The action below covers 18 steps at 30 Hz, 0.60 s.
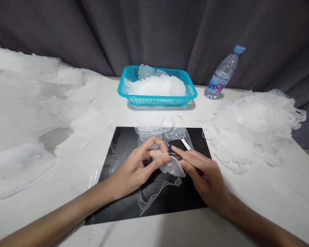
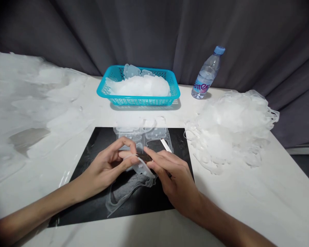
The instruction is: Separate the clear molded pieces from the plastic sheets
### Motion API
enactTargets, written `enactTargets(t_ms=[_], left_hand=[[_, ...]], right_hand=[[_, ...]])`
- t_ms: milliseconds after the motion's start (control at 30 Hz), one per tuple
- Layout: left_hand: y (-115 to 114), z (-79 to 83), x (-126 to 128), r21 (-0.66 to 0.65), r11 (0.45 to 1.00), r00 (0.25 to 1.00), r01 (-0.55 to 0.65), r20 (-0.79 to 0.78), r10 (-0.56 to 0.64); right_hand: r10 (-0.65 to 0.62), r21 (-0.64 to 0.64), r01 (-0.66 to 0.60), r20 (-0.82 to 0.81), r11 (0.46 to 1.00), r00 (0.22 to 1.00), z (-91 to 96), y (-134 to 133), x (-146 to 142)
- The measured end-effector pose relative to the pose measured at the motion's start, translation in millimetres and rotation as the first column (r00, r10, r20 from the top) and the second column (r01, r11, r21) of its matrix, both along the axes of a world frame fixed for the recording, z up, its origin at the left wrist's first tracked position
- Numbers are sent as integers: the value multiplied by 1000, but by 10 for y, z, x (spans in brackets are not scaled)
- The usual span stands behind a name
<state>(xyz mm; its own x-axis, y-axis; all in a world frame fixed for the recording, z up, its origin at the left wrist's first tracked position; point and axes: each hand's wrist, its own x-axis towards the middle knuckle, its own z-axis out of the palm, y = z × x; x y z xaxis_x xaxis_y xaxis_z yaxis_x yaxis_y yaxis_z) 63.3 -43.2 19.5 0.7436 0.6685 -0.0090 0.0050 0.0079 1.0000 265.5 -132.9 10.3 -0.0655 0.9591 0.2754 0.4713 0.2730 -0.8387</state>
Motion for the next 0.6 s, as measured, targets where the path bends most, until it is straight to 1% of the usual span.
enactTargets(t_ms=[200,400,600], left_hand=[[6,-26,-18,-13,1000,1000,1,4,-1],[4,-14,-3,-8,1000,1000,-3,6,3],[5,-26,-3,-17,1000,1000,6,13,-6]], right_hand=[[-8,-3,8,-3,1000,1000,-30,-2,-15],[-20,-13,20,5,1000,1000,-46,8,-30],[-24,10,24,15,1000,1000,-34,1,-32]])
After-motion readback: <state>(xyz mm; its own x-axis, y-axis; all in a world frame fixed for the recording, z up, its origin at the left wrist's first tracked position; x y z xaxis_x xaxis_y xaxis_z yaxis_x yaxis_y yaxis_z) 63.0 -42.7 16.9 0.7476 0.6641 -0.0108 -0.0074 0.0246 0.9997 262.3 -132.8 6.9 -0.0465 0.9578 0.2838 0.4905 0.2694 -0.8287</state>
